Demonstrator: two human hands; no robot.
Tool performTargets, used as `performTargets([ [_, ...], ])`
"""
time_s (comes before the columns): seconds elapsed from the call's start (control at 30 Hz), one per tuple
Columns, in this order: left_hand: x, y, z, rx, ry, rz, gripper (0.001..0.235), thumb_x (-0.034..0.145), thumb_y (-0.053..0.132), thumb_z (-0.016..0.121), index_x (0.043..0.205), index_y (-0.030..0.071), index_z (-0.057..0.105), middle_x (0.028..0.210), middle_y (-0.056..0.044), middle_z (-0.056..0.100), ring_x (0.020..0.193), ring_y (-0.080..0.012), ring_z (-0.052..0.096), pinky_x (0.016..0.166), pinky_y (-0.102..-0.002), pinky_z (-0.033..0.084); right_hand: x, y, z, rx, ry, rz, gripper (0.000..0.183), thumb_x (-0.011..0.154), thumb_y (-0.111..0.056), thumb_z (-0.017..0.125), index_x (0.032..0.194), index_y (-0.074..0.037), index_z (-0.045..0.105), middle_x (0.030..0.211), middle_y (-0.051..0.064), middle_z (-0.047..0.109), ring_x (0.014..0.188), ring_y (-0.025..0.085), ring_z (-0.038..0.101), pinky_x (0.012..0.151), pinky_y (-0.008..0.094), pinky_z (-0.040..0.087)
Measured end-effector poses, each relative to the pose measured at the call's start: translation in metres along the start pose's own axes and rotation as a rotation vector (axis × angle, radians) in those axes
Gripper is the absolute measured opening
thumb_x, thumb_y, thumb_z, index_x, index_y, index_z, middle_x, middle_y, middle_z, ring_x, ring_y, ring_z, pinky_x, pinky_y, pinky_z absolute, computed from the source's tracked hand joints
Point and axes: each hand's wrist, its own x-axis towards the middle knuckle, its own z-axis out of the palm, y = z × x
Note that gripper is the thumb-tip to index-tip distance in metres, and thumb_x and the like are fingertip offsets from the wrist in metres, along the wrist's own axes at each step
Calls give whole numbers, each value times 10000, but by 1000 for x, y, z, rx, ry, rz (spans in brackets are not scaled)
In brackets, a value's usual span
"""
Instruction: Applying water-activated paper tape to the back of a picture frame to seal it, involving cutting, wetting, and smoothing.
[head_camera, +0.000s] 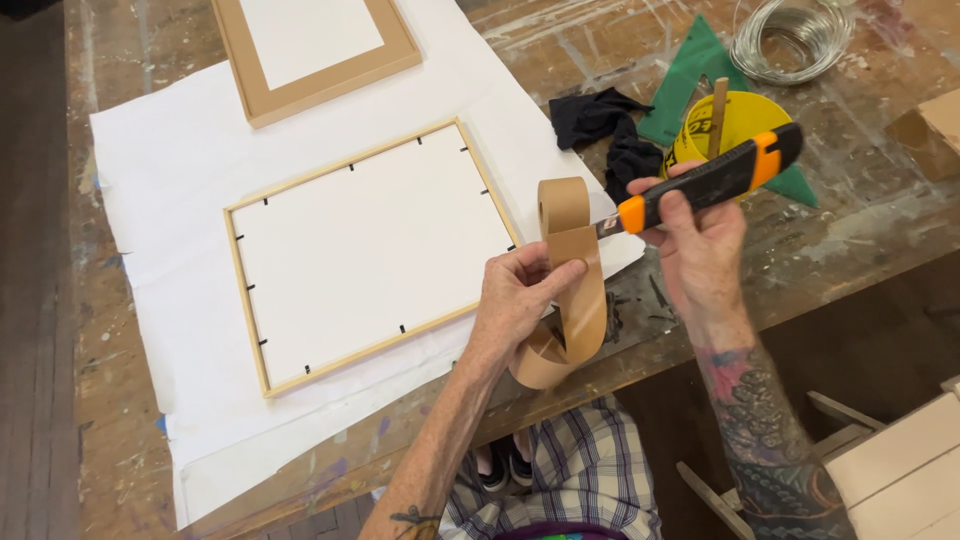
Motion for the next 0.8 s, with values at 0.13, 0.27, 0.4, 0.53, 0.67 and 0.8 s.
performTargets([
  [0.13, 12, -36, -6, 31, -8, 10, 162, 784, 200, 903, 833, 128, 766, 705, 41, 696, 663, -6, 619, 610, -151, 543, -1, -1, 2, 18, 6, -16, 307, 1037, -118, 608, 1299, -17, 485, 1144, 296, 698, 942, 267, 759, 813, 402, 675],
  [0.27, 5, -11, -5, 63, -11, -18, 185, 757, 214, 920, 842, 138, 774, 723, 35, 710, 678, -13, 605, 610, -144, 518, -4, -5, 6, 12, 37, -31, 287, 1053, -151, 599, 1295, -48, 485, 1156, 262, 705, 957, 243, 759, 819, 367, 685],
  [0.4, 10, -27, -6, 90, -16, -34, 189, 758, 202, 907, 829, 112, 757, 700, 21, 677, 685, -33, 594, 593, -151, 497, -5, 0, 10, 27, 55, -36, 305, 1023, -148, 645, 1273, -33, 512, 1124, 272, 711, 920, 250, 767, 789, 381, 689],
  [0.53, -4, 5, -11, 160, -186, -39, 85, 900, 179, 780, 932, 100, 776, 833, 27, 733, 697, -62, 581, 661, -211, 461, -6, -34, -12, 262, 245, -49, 311, 1008, -202, 724, 1280, -150, 583, 1255, 136, 704, 1033, 211, 728, 861, 317, 669],
  [0.67, -6, 25, -19, 215, -233, 46, 264, 956, 181, 632, 1194, 131, 735, 1268, -82, 716, 1181, -202, 645, 916, -326, 565, -21, -77, -63, -473, 129, -171, 281, 1094, -308, 572, 1261, -92, 508, 1079, 41, 590, 1000, 161, 620, 995, 328, 555],
  [0.8, 0, 37, -23, 454, -217, 261, 322, 993, 121, 517, 1248, 153, 711, 1391, -57, 569, 1213, -189, 572, 874, -301, 550, -22, -100, -92, -1315, -473, 62, 288, 997, -123, 544, 1278, -89, 601, 1187, 147, 718, 953, 287, 721, 935, 435, 559],
])
